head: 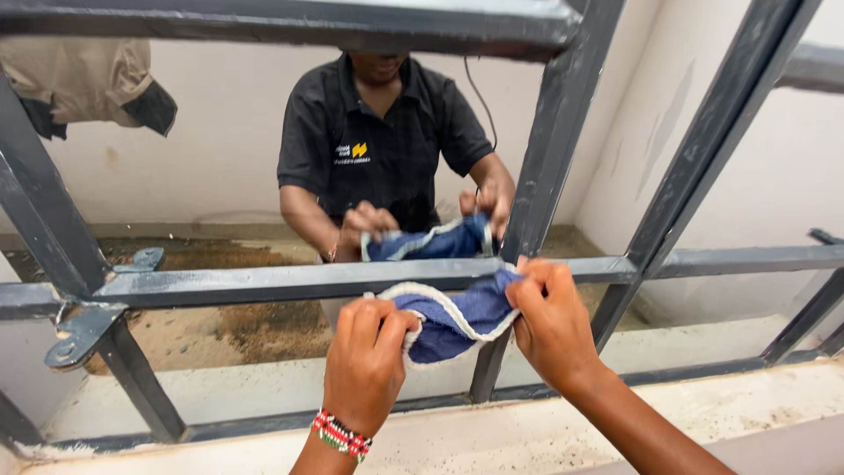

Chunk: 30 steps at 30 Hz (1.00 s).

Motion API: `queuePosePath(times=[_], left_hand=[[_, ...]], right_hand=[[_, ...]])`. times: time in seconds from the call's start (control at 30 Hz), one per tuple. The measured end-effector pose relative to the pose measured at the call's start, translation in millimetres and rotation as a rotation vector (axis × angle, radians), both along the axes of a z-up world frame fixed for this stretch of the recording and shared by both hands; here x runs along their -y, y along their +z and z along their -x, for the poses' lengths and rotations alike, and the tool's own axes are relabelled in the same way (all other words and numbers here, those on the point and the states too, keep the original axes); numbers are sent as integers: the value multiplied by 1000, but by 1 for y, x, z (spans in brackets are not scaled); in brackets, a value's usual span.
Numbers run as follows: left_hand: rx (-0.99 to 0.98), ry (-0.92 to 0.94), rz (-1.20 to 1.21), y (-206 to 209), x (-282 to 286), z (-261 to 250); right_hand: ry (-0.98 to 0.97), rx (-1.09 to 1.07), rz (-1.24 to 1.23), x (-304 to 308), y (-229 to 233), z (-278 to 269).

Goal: The person wipes a glass window pane and its metal frame with a blue cloth, rinses the cloth in a pink bucket of water, and repeats the wiping process on the window.

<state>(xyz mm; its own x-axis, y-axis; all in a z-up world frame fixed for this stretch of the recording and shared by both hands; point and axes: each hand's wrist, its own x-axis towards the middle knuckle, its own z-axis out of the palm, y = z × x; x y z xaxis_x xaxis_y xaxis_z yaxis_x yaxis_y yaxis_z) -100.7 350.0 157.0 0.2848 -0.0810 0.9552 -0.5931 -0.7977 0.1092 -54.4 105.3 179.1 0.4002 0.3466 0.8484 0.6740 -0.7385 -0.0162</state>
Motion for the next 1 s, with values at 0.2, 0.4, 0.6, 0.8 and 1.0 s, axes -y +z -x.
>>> queuePosePath(times=[0.2, 0.4, 0.6, 0.8, 1.0], left_hand=[[-153, 141, -235, -33, -31, -25], [-395, 158, -440, -136, -44, -11], [-944, -2, -295, -183, -18, -4], [-881, -16, -148, -194, -19, -2], [-772, 205, -162, -222, -99, 19]], right_hand=[[-95, 250, 399, -22, -33, -34], [18, -48, 642, 1, -129, -22], [-30, -253, 750, -2, -191, 3], [-225, -605, 731, -44, -204, 0], [-22, -444, 668, -117, -223, 4]])
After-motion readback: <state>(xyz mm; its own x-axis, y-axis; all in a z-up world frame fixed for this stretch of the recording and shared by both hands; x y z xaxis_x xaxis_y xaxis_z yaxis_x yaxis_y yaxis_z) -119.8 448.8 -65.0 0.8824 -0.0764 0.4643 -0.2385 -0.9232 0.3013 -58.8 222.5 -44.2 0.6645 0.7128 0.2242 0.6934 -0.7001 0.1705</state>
